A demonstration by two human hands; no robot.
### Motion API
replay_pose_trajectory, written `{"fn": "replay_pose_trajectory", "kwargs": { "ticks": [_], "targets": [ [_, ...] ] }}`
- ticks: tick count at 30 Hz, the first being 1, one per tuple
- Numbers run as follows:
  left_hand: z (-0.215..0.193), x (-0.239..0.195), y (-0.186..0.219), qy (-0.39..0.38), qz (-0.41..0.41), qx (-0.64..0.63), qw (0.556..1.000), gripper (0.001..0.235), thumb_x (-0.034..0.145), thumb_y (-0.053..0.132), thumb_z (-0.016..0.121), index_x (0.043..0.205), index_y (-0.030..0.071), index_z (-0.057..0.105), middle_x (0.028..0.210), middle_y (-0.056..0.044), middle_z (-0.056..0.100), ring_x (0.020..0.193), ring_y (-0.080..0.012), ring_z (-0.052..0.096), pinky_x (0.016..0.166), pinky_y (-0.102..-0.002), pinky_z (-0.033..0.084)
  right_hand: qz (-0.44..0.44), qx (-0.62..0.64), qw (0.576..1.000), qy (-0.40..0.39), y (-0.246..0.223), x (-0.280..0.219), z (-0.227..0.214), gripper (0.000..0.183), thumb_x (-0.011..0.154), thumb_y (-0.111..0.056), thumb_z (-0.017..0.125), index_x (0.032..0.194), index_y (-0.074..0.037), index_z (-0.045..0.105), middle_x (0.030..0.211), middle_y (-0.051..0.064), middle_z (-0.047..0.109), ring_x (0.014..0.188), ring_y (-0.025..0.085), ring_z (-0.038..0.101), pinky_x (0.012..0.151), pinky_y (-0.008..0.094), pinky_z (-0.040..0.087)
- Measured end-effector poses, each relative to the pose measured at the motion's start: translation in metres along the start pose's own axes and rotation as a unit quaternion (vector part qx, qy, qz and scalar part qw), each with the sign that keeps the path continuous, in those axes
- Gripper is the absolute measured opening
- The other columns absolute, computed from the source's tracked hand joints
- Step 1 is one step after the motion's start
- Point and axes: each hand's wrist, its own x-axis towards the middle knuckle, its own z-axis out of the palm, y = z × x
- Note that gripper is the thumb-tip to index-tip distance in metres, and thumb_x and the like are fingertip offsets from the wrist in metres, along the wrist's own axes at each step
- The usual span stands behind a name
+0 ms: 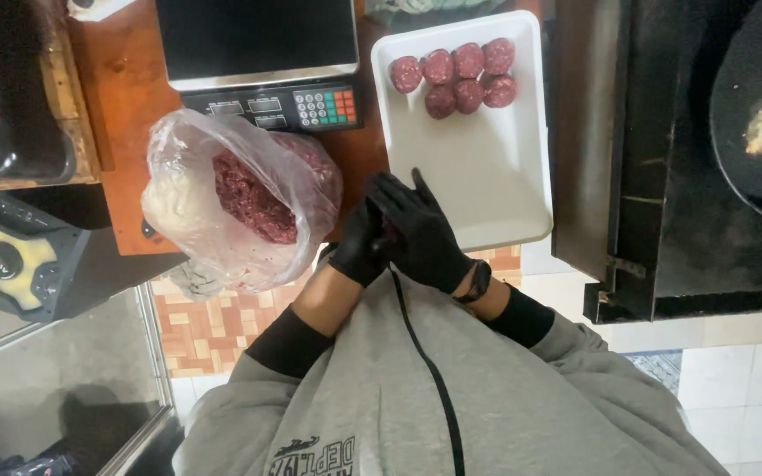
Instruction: Measure ground meat on a digital scale and shape into round patties.
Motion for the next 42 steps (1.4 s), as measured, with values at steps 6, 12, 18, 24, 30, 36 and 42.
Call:
{"fn": "replay_pose_trajectory", "kwargs": {
  "ticks": [6,12,18,24,30,36,42],
  "targets": [
    [0.034,0.004,0.023,-0.03,-0.032,0.052,0.998,0.047,0.105,0.03,0.044,0.132,-0.006,0.058,0.128,-0.019,0.066,0.117,-0.0324,0.065,0.103,-0.044,0.056,0.123,0.493,0.853,0.119,0.027,-0.002,-0.004,0.064,0.107,-0.031,0.011,0.146,0.0,0.051,0.152,0.025,0.051,0.148,0.037,0.04,0.131,0.045,0.007],
    [-0.021,0.013,0.002,-0.057,0.072,0.254,0.963,0.036,0.113,0.028,0.053,0.139,0.002,0.053,0.13,-0.014,0.06,0.113,-0.0251,0.061,0.098,-0.044,0.052,-0.016,0.175,0.978,0.111,0.035,0.0,0.007,0.038,0.112,-0.025,0.052,0.137,0.003,0.061,0.145,0.021,0.061,0.141,0.036,0.054,0.12,0.045,0.042],
    [0.064,-0.024,0.034,-0.014,-0.075,0.056,0.996,0.065,0.105,0.057,0.038,0.136,0.004,0.062,0.12,-0.013,0.069,0.097,-0.0226,0.065,0.09,-0.035,0.054,0.173,0.508,0.821,0.196,0.08,0.002,0.05,0.03,0.111,-0.021,0.053,0.099,0.001,0.069,0.095,0.014,0.074,0.085,0.026,0.069,0.081,0.035,0.056],
    [0.022,0.016,0.001,0.009,0.283,0.607,0.743,0.058,0.109,0.049,0.051,0.134,-0.004,0.058,0.127,-0.019,0.07,0.117,-0.0323,0.069,0.107,-0.04,0.054,0.28,0.741,0.6,0.114,0.027,0.017,0.036,0.05,0.1,-0.037,0.038,0.089,-0.002,0.072,0.09,0.012,0.075,0.087,0.021,0.071,0.087,0.032,0.058],
    [0.017,0.032,-0.013,0.0,0.129,-0.014,0.992,0.059,0.112,0.035,0.031,0.126,-0.013,0.061,0.123,-0.024,0.068,0.113,-0.0347,0.065,0.105,-0.042,0.05,0.108,0.382,0.906,0.149,0.038,0.003,0.051,0.029,0.107,-0.025,0.055,0.094,0.001,0.063,0.1,0.012,0.067,0.095,0.019,0.064,0.089,0.033,0.052],
    [-0.008,0.041,-0.021,-0.014,0.198,-0.038,0.979,0.031,0.116,0.017,0.044,0.121,-0.004,0.066,0.119,-0.015,0.069,0.113,-0.0262,0.066,0.106,-0.039,0.053,0.061,0.459,0.878,0.123,0.015,0.022,0.006,0.043,0.109,-0.033,0.035,0.123,-0.002,0.062,0.127,0.007,0.062,0.124,0.017,0.058,0.112,0.03,0.043],
    [0.042,0.005,-0.001,0.076,0.236,0.475,0.844,0.038,0.097,0.028,0.057,0.121,-0.001,0.065,0.114,-0.016,0.072,0.105,-0.0272,0.07,0.092,-0.037,0.056,0.045,0.176,0.973,0.141,0.041,0.013,0.032,0.033,0.103,-0.027,0.056,0.111,0.0,0.072,0.118,0.015,0.074,0.116,0.025,0.068,0.105,0.036,0.052]
  ]
}}
